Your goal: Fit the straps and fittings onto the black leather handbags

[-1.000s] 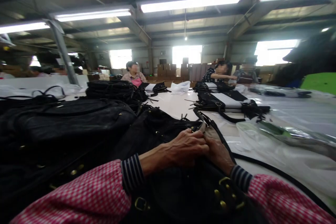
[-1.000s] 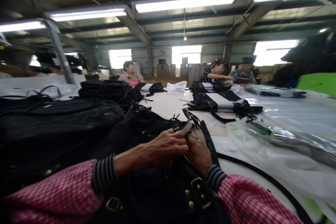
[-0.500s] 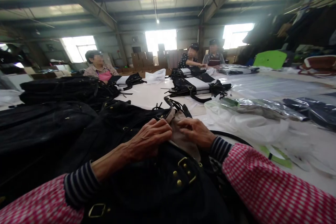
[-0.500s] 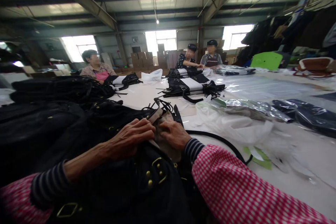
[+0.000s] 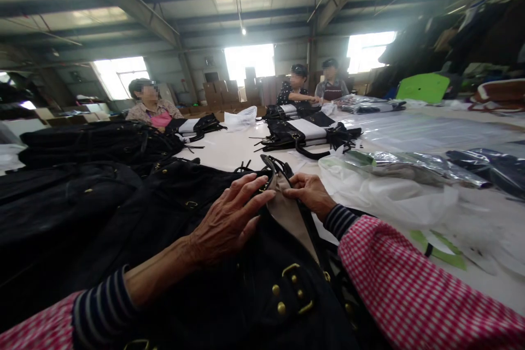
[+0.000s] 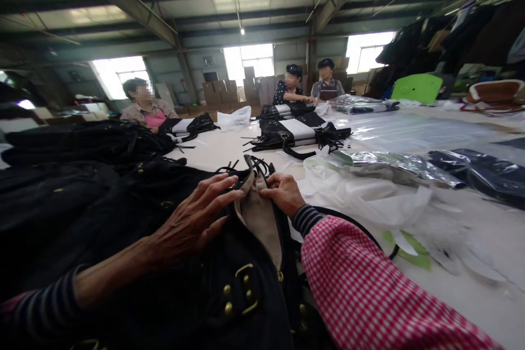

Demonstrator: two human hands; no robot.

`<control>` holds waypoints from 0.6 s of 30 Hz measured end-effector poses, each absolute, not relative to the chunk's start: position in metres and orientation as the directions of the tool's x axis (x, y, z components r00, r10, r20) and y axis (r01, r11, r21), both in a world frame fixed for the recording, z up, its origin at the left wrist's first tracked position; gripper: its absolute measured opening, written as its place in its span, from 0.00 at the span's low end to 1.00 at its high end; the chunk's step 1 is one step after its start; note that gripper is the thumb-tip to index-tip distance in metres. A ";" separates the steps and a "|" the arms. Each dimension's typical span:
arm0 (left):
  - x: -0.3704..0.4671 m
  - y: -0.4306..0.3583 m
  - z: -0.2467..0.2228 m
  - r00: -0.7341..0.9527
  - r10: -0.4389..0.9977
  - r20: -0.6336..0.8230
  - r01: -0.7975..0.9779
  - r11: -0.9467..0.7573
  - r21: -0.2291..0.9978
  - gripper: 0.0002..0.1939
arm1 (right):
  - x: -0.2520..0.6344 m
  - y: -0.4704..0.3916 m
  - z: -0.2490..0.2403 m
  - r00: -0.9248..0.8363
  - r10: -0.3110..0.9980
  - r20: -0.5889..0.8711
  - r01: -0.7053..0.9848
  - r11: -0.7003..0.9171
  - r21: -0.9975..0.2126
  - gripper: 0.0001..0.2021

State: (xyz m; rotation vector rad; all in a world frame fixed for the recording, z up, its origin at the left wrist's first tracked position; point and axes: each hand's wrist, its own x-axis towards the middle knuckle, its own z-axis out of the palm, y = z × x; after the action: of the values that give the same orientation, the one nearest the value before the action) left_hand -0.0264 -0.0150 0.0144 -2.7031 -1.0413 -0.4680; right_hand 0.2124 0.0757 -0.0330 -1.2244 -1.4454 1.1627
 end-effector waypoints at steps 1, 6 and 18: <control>-0.026 -0.013 0.011 0.704 0.640 0.309 0.683 -0.729 -0.045 0.27 | 0.213 0.076 -0.033 -0.111 0.993 0.035 0.172 0.054 -0.984 0.13; -0.024 0.001 0.010 0.758 0.647 0.084 0.639 -0.762 0.105 0.23 | 0.219 0.082 -0.034 -0.120 0.992 -0.047 0.246 -0.016 -0.969 0.07; 0.026 0.142 0.059 0.115 0.988 0.104 0.941 -0.142 0.307 0.18 | 0.222 0.091 -0.032 -0.063 0.994 0.090 0.205 0.101 -0.974 0.09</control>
State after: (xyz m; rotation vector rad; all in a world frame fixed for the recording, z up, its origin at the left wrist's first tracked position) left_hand 0.0262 0.1423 0.0585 -2.4625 -2.1554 -0.4714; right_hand 0.2221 0.0913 -0.0322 -1.2619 -1.4459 1.0696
